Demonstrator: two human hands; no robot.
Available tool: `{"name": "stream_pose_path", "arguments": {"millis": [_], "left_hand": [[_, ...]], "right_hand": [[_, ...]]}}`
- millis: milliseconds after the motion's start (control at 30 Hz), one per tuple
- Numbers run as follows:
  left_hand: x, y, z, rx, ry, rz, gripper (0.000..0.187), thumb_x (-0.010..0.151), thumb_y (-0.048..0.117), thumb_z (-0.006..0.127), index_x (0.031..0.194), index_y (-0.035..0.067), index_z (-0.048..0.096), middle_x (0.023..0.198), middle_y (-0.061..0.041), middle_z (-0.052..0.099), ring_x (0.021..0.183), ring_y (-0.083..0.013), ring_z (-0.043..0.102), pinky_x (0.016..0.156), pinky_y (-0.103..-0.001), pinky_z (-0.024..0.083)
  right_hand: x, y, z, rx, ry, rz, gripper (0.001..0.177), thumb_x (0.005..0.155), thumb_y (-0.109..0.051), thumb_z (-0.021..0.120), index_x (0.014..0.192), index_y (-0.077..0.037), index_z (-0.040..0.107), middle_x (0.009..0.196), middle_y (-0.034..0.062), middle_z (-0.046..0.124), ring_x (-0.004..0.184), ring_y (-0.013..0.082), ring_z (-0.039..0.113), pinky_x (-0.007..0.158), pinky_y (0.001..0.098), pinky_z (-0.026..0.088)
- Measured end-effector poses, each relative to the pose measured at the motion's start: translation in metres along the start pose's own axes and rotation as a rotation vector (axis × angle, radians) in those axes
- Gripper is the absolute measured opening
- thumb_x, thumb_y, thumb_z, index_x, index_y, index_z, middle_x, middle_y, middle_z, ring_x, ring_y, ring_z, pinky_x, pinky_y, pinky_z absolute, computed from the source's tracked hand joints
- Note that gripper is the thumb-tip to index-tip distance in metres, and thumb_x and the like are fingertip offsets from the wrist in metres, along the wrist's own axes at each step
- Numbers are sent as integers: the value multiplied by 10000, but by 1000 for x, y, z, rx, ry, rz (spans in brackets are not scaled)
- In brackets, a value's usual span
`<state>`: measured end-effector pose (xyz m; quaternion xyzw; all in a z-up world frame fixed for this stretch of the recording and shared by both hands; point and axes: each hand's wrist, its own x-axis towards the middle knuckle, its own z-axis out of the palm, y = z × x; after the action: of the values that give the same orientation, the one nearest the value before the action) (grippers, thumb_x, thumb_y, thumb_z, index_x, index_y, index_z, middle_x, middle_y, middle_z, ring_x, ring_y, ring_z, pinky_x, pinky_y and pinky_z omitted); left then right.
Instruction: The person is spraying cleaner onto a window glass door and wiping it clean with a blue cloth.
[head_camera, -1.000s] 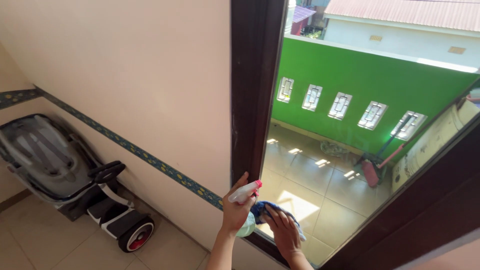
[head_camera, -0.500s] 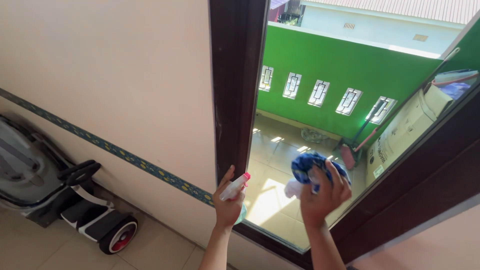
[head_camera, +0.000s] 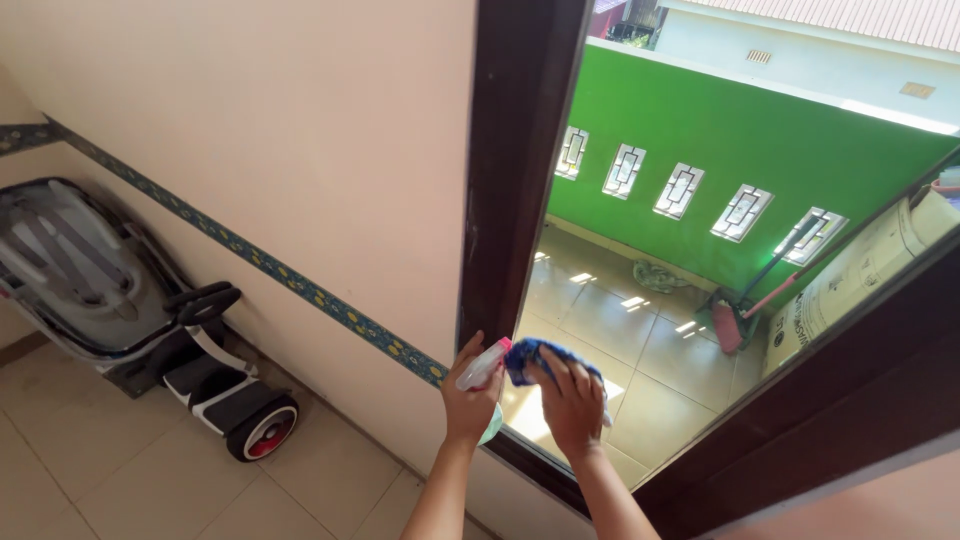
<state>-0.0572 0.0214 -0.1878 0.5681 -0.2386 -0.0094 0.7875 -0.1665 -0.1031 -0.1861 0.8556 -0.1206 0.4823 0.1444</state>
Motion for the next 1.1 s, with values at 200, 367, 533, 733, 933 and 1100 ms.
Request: {"name": "stream_pose_path", "arguments": {"millis": [200,367,533,733,933,1100], "left_hand": [[-7,10,7,-50,26,-127,560,858,15,757,1400,55,625,1069,-50,711,862,-85,659,757,-232,562],[-7,26,17,-21,28,-114,571,868,37,747,1419,67,604,1080,-48,713,902,-85,667,791,-228,558],[-3,45,27,-110,23,-104,588,885,59,724,1445,67,546,1114,-19,730,970,-77,680,855,-213,548],[8,62,32,-38,39,-18,620,883,52,743,1474,46,552,1057,-24,672,916,-72,641,810,-212,539],[15,76,33,-162,43,2,622,892,17,729,1487,30,549,952,-14,657,738,-84,599,643,-227,513],[13,99,33,-155,29,-11,576,882,8,733,1433,0,564,1088,-45,732,866,-86,673,725,-218,560]], "right_hand": [[-40,27,-27,-26,-48,46,414,771,-130,709,1123,-347,716,1351,-127,615,1146,181,569,973,385,419],[-29,63,-59,-51,75,134,344,820,-169,718,1140,-295,714,1338,-86,630,1125,206,553,971,416,410],[35,82,-102,-13,224,217,314,847,-156,686,1149,-233,717,1344,-29,654,1169,212,560,1027,452,404],[118,84,-122,-2,448,201,281,936,-147,657,1211,-189,703,1413,-9,637,1300,313,519,1127,487,382],[113,66,-86,-93,380,127,276,919,-215,687,1187,-268,726,1422,-23,625,1218,267,500,1061,450,366],[86,38,-61,-7,218,56,382,859,-204,650,1238,-225,681,1462,42,547,1258,313,484,1082,493,350]]}}
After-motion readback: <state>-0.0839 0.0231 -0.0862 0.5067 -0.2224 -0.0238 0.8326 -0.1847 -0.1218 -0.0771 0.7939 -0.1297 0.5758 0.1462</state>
